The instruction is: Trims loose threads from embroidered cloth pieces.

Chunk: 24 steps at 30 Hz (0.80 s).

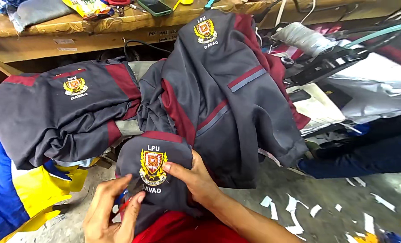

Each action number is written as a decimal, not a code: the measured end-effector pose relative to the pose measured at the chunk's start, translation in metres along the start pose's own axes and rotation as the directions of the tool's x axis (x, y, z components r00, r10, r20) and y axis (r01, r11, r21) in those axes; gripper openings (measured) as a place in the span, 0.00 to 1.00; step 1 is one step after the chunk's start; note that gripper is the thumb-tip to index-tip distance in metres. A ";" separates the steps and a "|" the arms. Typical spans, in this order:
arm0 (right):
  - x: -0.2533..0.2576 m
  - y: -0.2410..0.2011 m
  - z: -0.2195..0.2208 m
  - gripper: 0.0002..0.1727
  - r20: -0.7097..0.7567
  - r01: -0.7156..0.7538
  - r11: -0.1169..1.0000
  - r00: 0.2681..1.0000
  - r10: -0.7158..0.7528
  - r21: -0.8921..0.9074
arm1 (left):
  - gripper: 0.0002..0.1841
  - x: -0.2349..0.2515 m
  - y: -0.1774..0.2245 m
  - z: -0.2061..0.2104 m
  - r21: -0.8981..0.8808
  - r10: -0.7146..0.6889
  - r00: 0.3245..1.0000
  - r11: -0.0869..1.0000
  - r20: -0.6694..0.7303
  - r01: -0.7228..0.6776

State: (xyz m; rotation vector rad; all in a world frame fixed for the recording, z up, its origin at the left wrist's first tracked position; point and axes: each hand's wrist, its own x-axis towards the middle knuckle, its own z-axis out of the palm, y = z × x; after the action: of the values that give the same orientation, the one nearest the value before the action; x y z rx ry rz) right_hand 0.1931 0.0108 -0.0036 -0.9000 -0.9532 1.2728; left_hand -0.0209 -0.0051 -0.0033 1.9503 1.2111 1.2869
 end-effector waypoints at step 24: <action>-0.003 0.008 -0.030 0.23 0.349 -0.284 0.959 0.897 0.272 -0.019 | 0.28 0.026 -0.026 0.035 -0.245 -0.194 0.942 0.933 0.275 0.264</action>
State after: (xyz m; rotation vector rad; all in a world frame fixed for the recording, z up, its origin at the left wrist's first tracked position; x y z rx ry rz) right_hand 0.2184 0.0082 -0.0222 -0.8198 -1.1023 1.7306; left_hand 0.0042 0.0323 -0.0261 1.6518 1.0371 0.9990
